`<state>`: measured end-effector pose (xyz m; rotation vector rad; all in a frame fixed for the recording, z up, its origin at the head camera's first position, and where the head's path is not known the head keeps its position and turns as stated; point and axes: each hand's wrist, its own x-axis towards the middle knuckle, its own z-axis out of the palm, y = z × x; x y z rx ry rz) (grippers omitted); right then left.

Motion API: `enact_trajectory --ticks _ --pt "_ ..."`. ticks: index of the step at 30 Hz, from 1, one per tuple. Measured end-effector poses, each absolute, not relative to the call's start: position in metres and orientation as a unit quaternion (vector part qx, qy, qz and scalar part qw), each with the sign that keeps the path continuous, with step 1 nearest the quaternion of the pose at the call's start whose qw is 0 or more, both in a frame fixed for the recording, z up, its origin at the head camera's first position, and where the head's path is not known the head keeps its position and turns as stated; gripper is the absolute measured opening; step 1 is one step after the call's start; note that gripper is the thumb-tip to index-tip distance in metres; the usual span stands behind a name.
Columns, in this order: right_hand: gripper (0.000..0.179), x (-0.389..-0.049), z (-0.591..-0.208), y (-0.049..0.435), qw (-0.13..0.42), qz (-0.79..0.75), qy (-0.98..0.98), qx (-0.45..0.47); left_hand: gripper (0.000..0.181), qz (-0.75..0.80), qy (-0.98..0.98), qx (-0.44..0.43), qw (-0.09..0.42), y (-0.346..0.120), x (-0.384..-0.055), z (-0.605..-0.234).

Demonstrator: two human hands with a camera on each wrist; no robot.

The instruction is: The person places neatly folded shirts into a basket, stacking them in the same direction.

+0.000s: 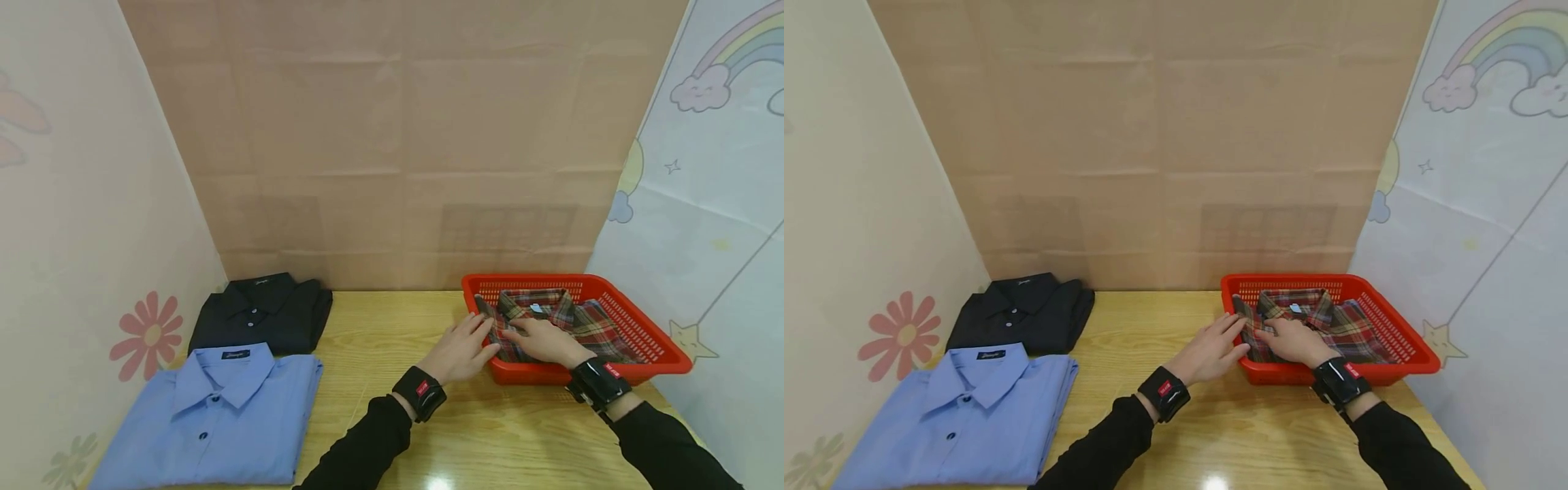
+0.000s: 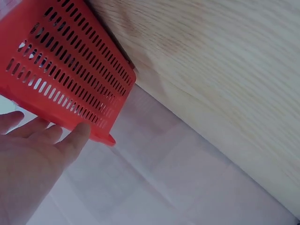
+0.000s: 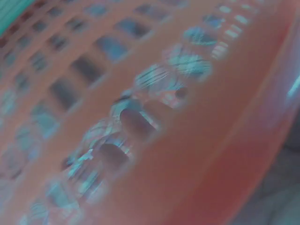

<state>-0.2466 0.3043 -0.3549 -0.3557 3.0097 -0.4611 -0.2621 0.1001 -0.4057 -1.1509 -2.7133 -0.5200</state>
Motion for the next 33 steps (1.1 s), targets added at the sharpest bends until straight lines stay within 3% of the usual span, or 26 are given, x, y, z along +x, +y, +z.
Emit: enact_trajectory --ticks 8,23,33 --pt "0.046 -0.244 -0.354 0.274 0.008 -0.184 0.972 -0.142 0.063 -0.199 -0.896 -0.392 0.064 0.087 -0.259 -0.400" --pt "0.060 -0.236 -0.358 0.238 -0.037 -0.199 0.965 -0.166 0.067 -0.222 -0.899 -0.376 0.038 0.059 -0.252 -0.394" --pt "0.050 -0.235 -0.371 0.215 -0.088 -0.177 0.960 -0.198 0.073 -0.231 -0.900 -0.370 0.001 0.032 -0.251 -0.394"
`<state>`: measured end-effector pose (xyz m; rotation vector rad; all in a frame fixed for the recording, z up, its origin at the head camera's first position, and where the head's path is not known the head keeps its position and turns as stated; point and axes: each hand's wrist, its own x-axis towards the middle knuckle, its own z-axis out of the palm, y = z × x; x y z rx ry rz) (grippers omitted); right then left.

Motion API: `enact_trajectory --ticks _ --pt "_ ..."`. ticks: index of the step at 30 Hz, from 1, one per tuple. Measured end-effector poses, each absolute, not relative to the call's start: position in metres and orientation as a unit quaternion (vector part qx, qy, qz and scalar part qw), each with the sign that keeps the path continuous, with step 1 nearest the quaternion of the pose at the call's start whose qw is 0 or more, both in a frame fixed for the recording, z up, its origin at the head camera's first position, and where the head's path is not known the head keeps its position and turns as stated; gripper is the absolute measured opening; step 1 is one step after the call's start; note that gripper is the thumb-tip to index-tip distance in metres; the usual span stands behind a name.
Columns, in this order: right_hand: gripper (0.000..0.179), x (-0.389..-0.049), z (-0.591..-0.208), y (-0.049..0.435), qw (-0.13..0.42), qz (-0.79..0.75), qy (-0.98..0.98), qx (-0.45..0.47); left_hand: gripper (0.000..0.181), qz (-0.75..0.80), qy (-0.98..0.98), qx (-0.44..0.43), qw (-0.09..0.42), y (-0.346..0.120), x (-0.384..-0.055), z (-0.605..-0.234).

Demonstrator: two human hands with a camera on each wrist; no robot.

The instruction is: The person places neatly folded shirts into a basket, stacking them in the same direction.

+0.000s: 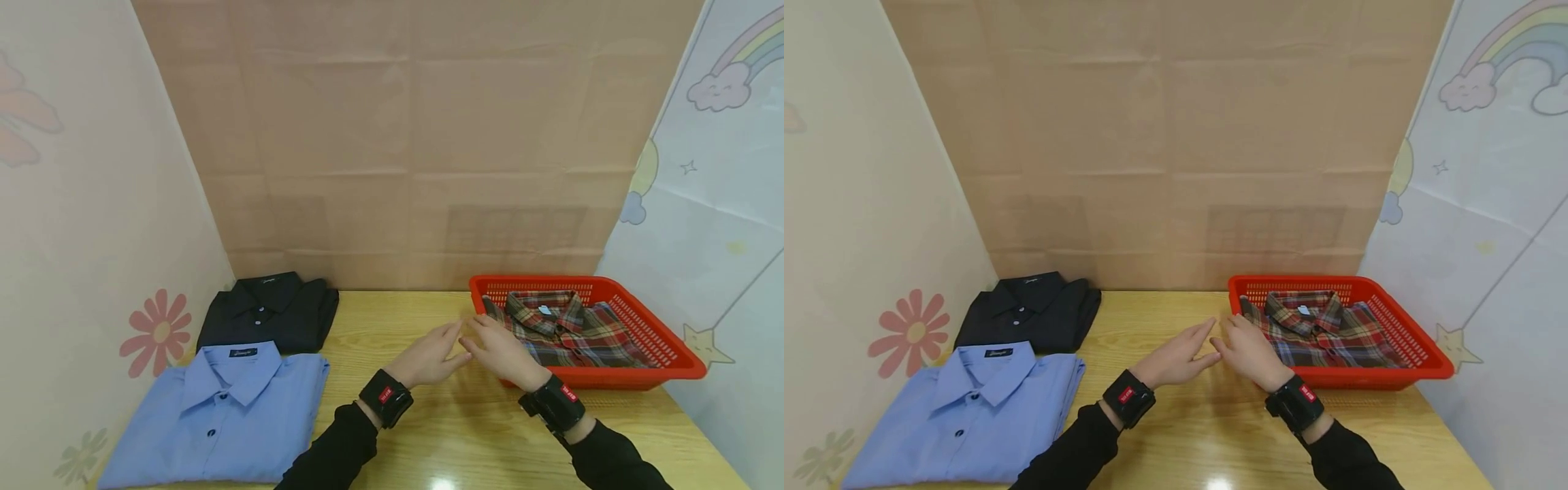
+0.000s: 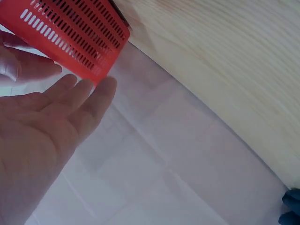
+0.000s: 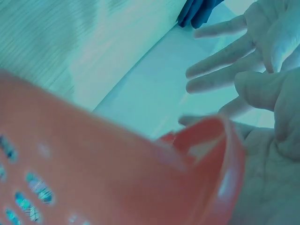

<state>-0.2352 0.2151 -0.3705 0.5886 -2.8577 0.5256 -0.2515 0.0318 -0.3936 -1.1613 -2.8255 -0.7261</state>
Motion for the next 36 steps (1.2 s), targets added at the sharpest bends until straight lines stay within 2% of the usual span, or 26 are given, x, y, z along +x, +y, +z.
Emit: enact_trajectory --ticks 6,16,25,32,36 --pt "0.040 -0.235 -0.380 0.203 0.117 0.144 -0.957 0.221 0.073 -0.228 -0.906 -0.355 -0.021 0.013 -0.249 -0.392" --pt "0.038 -0.229 -0.390 0.181 0.115 0.146 -0.956 0.227 0.066 -0.208 -0.903 -0.377 0.005 -0.025 -0.239 -0.388" --pt "0.041 -0.229 -0.402 0.163 0.039 0.198 -0.958 0.203 0.063 -0.274 -0.903 -0.330 0.005 -0.073 -0.228 -0.393" --pt "0.039 -0.232 -0.414 0.144 -0.004 0.239 -0.945 0.223 0.047 -0.298 -0.890 -0.342 0.046 -0.091 -0.228 -0.388" --pt "0.039 -0.235 -0.419 0.133 -0.021 0.243 -0.942 0.232 0.043 -0.306 -0.889 -0.338 0.047 -0.102 -0.228 -0.382"
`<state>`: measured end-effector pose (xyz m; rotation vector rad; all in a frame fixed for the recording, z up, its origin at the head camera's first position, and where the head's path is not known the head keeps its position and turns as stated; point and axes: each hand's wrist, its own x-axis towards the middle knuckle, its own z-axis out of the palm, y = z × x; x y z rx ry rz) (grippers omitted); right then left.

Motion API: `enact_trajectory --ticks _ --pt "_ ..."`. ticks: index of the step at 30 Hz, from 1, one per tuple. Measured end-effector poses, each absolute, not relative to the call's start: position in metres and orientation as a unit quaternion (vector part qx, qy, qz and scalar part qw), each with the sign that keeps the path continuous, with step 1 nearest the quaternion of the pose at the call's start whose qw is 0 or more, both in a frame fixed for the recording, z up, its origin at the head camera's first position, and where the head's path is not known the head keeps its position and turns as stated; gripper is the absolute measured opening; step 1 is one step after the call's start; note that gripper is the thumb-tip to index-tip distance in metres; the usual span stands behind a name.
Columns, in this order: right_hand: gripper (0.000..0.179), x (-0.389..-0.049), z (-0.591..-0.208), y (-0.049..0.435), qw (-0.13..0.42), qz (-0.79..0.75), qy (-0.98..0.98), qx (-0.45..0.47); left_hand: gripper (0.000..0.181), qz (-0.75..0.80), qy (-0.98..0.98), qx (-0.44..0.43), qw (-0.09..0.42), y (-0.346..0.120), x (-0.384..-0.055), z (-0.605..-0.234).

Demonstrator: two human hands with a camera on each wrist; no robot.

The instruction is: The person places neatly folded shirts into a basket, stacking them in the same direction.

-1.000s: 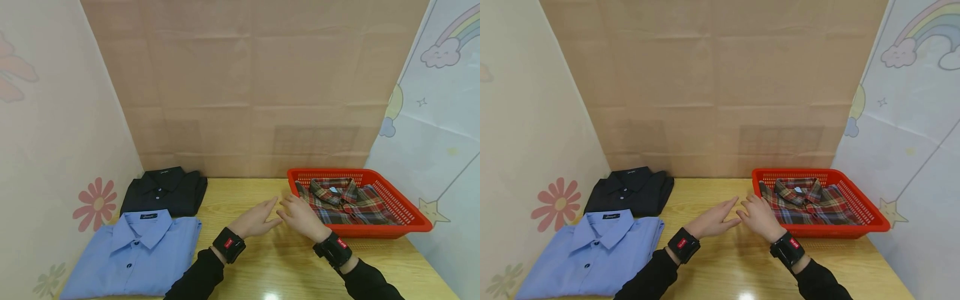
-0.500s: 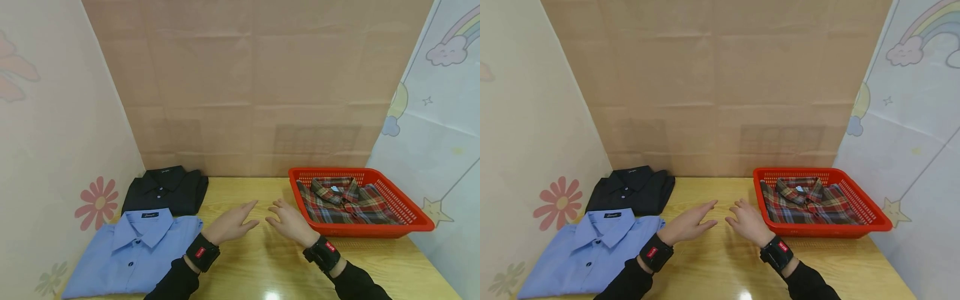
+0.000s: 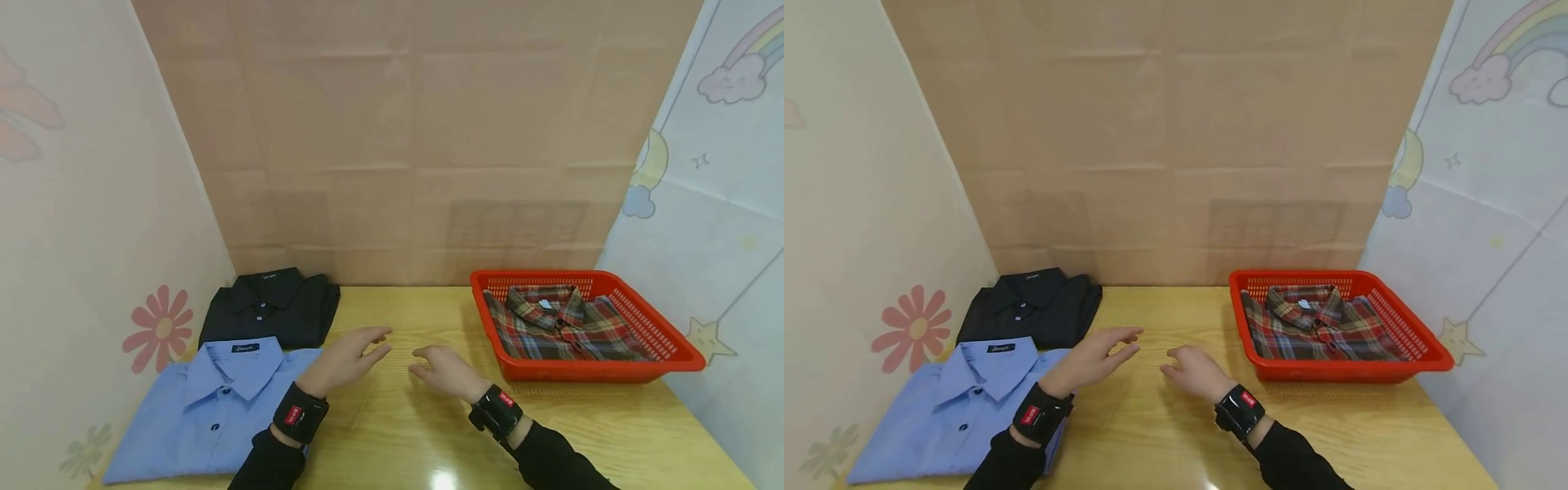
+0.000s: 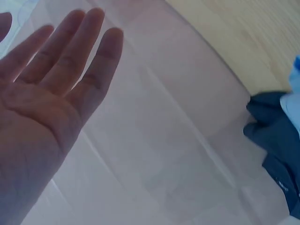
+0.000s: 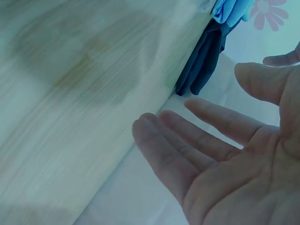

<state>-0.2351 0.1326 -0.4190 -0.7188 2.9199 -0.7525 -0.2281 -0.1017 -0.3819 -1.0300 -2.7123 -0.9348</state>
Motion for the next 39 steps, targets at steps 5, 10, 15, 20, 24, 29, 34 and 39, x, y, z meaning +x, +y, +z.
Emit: enact_trajectory --ticks 5,10,15,20,24,29,34,39 --pt "0.038 -0.235 -0.422 0.121 0.034 -0.256 0.934 -0.248 0.040 -0.295 -0.903 -0.307 0.061 -0.118 -0.230 -0.377" --pt "0.036 -0.230 -0.425 0.110 0.038 -0.258 0.927 -0.269 0.034 -0.293 -0.911 -0.282 0.071 -0.135 -0.232 -0.374" --pt "0.034 -0.228 -0.427 0.098 0.032 -0.248 0.927 -0.280 0.031 -0.288 -0.926 -0.238 0.059 -0.149 -0.234 -0.370" --pt "0.031 -0.229 -0.429 0.081 0.030 -0.229 0.932 -0.280 0.026 -0.282 -0.934 -0.208 0.063 -0.162 -0.238 -0.370" --pt "0.032 -0.230 -0.432 0.068 0.031 -0.225 0.934 -0.275 0.023 -0.283 -0.939 -0.183 0.063 -0.173 -0.240 -0.369" --pt "0.033 -0.228 -0.434 0.056 0.038 -0.223 0.935 -0.274 0.024 -0.270 -0.948 -0.153 0.066 -0.185 -0.242 -0.370" --pt "0.029 -0.225 -0.434 0.041 0.041 -0.219 0.933 -0.282 0.026 -0.259 -0.953 -0.124 0.099 -0.198 -0.242 -0.372" --pt "0.024 -0.223 -0.436 0.025 0.046 -0.218 0.931 -0.289 0.027 -0.250 -0.955 -0.101 0.122 -0.208 -0.242 -0.371"
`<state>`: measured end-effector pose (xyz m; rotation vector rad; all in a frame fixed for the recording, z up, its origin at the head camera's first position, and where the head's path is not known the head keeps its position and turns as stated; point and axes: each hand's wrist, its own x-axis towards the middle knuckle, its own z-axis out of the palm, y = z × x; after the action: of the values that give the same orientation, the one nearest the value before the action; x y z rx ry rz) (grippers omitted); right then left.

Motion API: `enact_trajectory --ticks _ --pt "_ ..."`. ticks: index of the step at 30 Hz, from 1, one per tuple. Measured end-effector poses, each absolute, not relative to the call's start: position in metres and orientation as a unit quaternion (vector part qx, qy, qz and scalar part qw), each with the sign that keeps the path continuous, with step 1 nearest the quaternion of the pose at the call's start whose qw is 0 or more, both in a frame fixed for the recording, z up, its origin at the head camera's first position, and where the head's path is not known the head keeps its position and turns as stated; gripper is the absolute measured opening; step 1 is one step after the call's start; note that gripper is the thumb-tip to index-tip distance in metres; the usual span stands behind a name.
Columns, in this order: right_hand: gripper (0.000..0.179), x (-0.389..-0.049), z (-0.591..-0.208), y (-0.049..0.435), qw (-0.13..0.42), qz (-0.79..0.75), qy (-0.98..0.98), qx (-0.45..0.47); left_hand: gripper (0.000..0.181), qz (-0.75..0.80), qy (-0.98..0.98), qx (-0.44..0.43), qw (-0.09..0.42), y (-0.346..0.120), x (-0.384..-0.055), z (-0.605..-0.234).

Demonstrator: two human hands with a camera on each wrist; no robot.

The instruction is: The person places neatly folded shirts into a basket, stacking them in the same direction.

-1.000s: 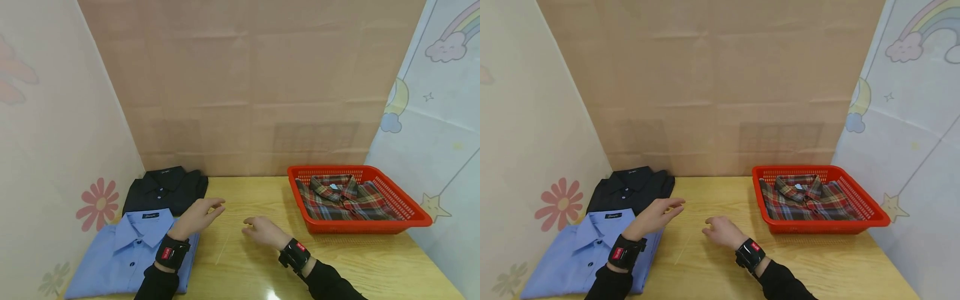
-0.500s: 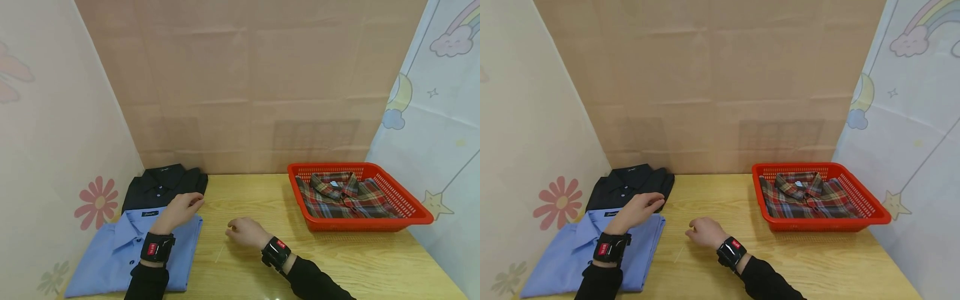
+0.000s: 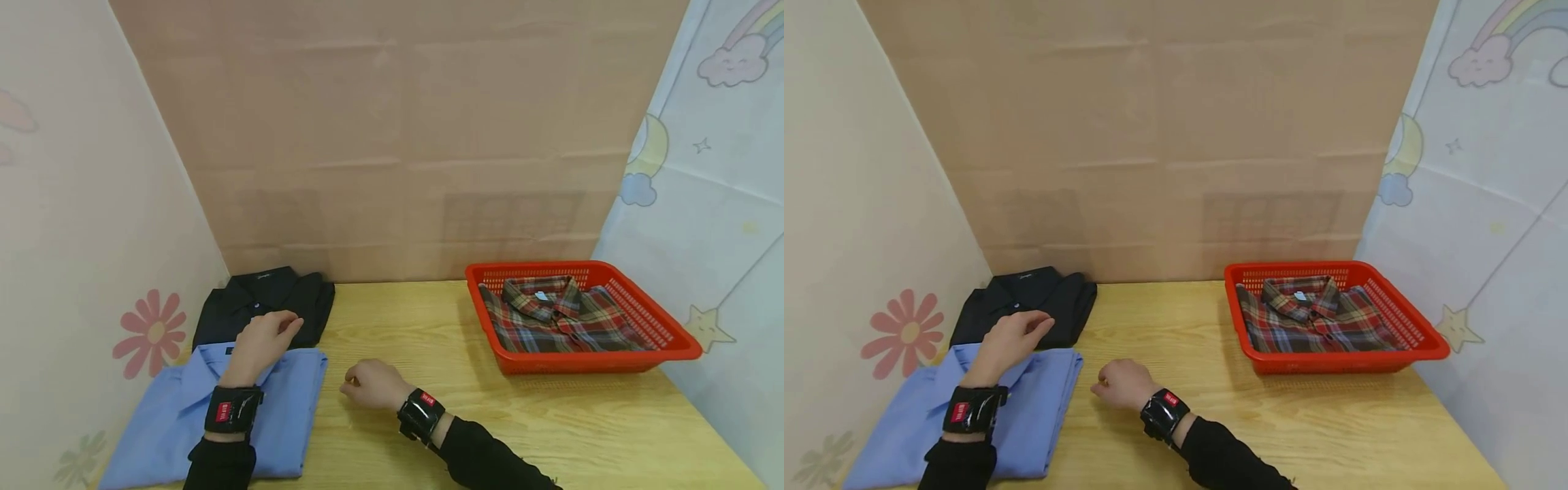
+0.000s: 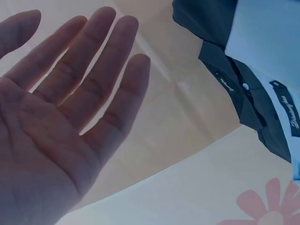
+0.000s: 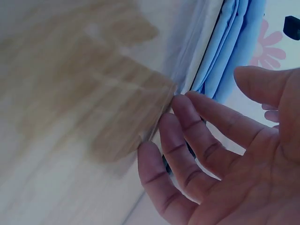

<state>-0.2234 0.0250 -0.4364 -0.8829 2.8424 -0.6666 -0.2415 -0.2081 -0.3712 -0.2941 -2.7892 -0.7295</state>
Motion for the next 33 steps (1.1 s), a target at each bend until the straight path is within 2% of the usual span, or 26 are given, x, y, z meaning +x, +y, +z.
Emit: enact_trajectory --ticks 14,17,23,33 --pt "0.022 -0.224 -0.433 0.004 0.062 -0.206 0.928 -0.304 0.025 -0.242 -0.966 -0.082 0.045 -0.228 -0.239 -0.387" --pt "0.025 -0.222 -0.431 0.000 0.066 -0.192 0.932 -0.299 0.023 -0.236 -0.967 -0.081 0.043 -0.231 -0.239 -0.389" --pt "0.045 -0.219 -0.432 -0.012 0.090 -0.158 0.941 -0.287 0.021 -0.223 -0.969 -0.086 0.056 -0.246 -0.238 -0.396" --pt "0.049 -0.217 -0.435 -0.018 0.116 -0.205 0.937 -0.258 0.023 -0.194 -0.977 -0.079 0.040 -0.272 -0.229 -0.403"
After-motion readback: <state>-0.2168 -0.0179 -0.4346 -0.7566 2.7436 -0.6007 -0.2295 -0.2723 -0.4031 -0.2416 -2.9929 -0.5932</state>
